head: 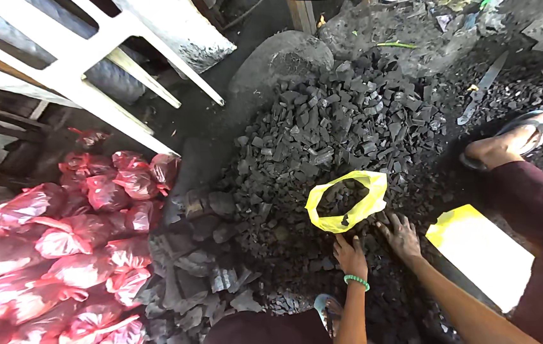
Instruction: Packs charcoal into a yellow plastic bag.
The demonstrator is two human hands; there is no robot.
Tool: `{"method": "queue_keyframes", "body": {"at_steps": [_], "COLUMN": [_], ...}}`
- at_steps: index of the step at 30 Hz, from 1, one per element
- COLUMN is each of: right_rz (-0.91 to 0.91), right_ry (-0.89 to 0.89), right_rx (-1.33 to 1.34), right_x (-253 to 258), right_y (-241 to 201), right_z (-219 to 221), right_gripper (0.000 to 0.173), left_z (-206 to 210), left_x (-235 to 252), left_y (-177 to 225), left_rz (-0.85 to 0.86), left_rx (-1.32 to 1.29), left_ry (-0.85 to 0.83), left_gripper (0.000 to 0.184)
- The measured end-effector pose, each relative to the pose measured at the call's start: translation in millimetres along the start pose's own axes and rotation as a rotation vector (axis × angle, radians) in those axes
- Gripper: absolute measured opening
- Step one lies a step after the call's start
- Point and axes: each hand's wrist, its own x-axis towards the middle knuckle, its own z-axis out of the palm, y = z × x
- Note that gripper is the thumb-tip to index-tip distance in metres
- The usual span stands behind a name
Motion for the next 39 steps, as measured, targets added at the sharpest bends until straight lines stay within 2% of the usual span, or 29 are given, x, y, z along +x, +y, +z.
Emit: {"method": "queue_keyframes", "body": {"at_steps": [4, 8, 11, 15, 20, 23, 26, 29, 32, 37, 39], "right_rz": [-0.004, -0.071, -0.149, -0.038, 0.028, 0.032, 0.033, -0.028, -0.143, -0.293, -0.277], "right_ry": [0.073, 0.034, -0.06, -0.222, -0.102, -0.005, 0.076, 0.1, 0.134, 0.115, 0.071], "right_rx": [0.193, 0.305, 0.328, 0.309, 0.411, 0.656, 0.979, 1.074, 1.15, 1.257, 1.275], "right_x": [-30, -39, -31, -13, -28, -53, -69, -79, -87, -74, -54], "right_y": [3, 4, 6, 2, -9, -13, -30, -49, -66, -109, -127], "right_z": [17, 17, 10, 0, 8, 13, 23, 12, -5, -33, -36], "right_gripper": [0.054, 0.053, 0.047, 0.051, 0.049, 0.045, 0.036, 0.03, 0.027, 0.028, 0.03], "left_z": [5, -2, -15, -29, -10, 4, 21, 23, 5, -40, -56], "left_x": [-11, -7, 16, 29, 13, -8, -29, -41, -47, -39, -19], "left_y": [-18, -18, -11, -4, -19, -23, -19, -7, 12, 56, 70], "left_rz": [0.093, 0.092, 0.03, 0.0, 0.061, 0.08, -0.022, -0.037, 0.064, 0.266, 0.265], "left_rx": [-0.103, -0.154, -0.29, -0.343, -0.43, -0.587, -0.879, -1.081, -1.159, -1.078, -1.064], "left_ry": [0.011, -0.033, -0.107, -0.187, -0.124, -0.125, -0.104, -0.029, 0.0, -0.005, -0.051], "left_gripper": [0.062, 0.066, 0.065, 0.057, 0.059, 0.051, 0.051, 0.049, 0.05, 0.058, 0.056]}}
